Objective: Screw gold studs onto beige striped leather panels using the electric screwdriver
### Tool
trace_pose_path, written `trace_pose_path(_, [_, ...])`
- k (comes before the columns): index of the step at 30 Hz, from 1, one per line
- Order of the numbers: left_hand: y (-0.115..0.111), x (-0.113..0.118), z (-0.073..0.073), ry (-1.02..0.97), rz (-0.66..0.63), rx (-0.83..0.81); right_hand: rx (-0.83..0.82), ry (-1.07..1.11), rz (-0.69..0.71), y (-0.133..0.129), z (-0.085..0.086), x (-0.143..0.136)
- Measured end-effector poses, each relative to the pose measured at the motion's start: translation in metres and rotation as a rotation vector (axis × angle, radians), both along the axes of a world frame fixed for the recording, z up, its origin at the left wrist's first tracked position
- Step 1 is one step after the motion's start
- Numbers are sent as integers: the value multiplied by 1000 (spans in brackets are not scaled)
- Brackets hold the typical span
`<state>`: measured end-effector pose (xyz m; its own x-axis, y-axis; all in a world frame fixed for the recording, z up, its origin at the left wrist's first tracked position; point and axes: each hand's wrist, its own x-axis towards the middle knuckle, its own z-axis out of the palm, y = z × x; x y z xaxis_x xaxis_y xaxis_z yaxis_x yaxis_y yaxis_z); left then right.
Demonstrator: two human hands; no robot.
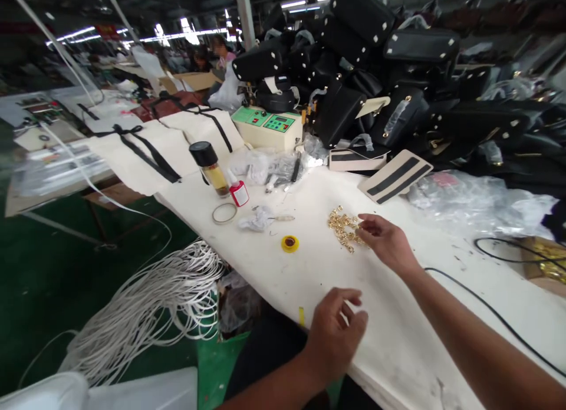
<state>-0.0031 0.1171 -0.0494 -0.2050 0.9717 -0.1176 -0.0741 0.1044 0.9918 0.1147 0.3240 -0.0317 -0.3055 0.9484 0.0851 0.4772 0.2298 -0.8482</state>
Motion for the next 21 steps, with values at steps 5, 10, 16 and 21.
trace_pose_path(5, [11,-44,15,-388,225,-60,158,141,239,-103,-5,-33])
trace_pose_path(10, [-1,-73,16,-512,154,-106,503,34,295,-129,-15,-60])
trace_pose_path(16, [-8,-97,21,-522,215,-127,656,35,415,-127,-4,-83])
trace_pose_path(21, [6,-123,16,-292,292,-55,461,79,494,-103,13,-104])
